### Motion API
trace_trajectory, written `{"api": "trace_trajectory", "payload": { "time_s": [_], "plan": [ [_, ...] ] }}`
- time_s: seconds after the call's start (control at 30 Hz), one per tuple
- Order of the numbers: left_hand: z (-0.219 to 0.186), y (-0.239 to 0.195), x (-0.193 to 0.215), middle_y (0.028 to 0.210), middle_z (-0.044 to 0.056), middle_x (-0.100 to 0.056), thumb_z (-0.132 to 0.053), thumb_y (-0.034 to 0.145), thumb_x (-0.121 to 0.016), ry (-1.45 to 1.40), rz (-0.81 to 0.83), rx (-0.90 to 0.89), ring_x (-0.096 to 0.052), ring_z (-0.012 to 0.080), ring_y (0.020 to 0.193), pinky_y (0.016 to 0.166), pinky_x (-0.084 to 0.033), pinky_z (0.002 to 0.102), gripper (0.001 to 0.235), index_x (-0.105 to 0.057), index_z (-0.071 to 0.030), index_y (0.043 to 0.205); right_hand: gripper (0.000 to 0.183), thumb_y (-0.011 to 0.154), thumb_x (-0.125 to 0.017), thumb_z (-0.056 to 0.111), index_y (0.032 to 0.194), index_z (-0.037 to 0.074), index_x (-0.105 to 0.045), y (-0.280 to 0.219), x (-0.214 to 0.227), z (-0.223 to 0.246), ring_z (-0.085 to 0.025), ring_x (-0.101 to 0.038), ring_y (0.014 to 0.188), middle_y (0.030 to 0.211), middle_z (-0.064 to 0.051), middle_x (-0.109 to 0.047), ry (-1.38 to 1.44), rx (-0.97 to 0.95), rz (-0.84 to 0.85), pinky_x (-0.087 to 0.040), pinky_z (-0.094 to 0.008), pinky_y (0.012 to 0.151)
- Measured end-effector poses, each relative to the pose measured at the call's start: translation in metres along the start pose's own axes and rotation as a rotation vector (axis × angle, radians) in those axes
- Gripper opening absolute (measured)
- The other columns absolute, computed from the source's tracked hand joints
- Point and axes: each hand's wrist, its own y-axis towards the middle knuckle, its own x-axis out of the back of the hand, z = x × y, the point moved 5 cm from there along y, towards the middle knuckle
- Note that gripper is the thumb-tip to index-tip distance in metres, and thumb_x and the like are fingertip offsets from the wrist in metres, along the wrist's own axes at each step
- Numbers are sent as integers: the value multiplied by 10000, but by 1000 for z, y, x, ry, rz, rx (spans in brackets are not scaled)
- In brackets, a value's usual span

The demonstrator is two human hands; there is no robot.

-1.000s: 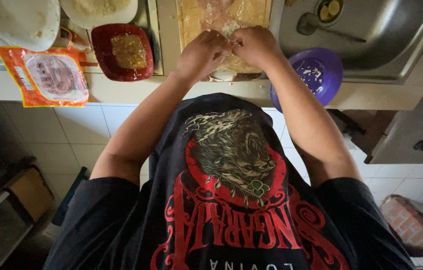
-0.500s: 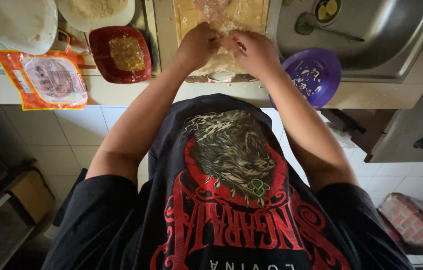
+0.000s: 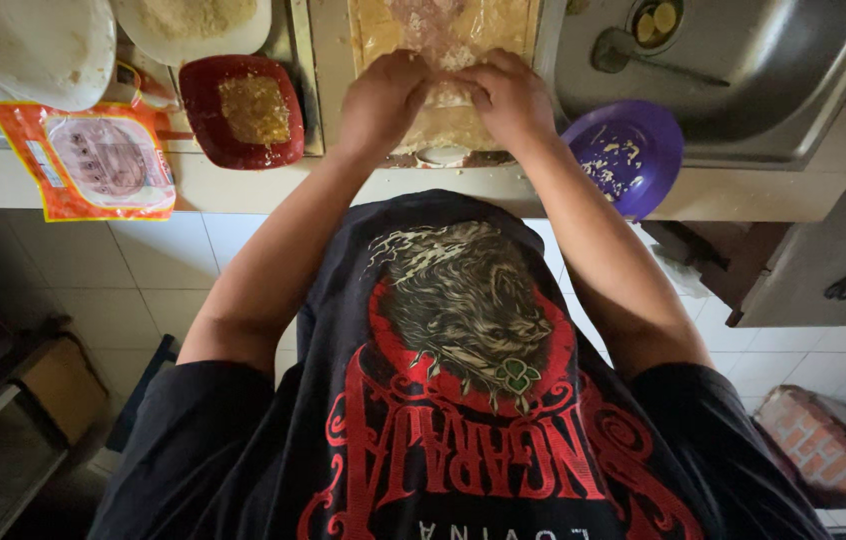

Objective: The person assembles food rolls by placing slices of processed meat and shredded cheese onto a flat sheet, rolling it into a cylinder, and coating it in egg wash and breadcrumbs. The person repeats this process multiple times, handling the ingredients by hand.

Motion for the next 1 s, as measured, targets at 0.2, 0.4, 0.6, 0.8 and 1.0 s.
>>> {"api": "trace_trajectory", "payload": {
  "time_s": [0.2, 0.4, 0.6, 0.8, 1.0],
  "plan": [
    [-28, -26, -2, 1219, 52, -675, -132, 909, -680, 252, -145, -461, -609, 243, 1192, 1026, -504, 398, 300, -717, -85, 1203, 180, 893, -771, 115, 1071, 136, -757, 1, 2, 1, -300, -632, 1036, 1052, -57, -644, -86, 65, -139, -557, -422, 837],
    [-22, -19, -9, 1249, 84, -675, -139, 955, -682, 286, -216, -407, -631, 245, 1188, 1047, -492, 409, 307, -685, -71, 1255, 240, 946, -775, 139, 1185, 146, -748, -13, 1, 4, -189, -629, 1157, 1203, 18, -685, -304, 253, -112, -561, -370, 946],
    [-15, -2, -5, 1074, 90, -729, -173, 871, -734, 61, -148, -247, -669, 310, 989, 889, -516, 461, 251, -711, -119, 1115, 318, 923, -802, 218, 1234, 181, -748, -13, 9, 6, -246, -655, 1124, 1155, -31, -722, -255, 235, -47, -531, -417, 932],
    [-8, 21, -4, 965, 106, -731, -197, 892, -690, 19, 25, -237, -676, 344, 886, 770, -526, 495, 325, -777, -187, 1206, 251, 941, -777, 163, 1191, 160, -758, 12, 11, -13, -284, -645, 1128, 1157, -65, -719, -76, 127, 64, -533, -436, 956],
    [1, 34, -7, 985, 113, -743, -220, 899, -680, -63, 83, -129, -698, 351, 871, 784, -554, 490, 222, -782, -165, 1088, 245, 968, -748, 179, 1213, 160, -735, 8, 19, -14, -299, -607, 1228, 1247, -87, -672, -92, 165, -46, -538, -443, 983]
  ]
}}
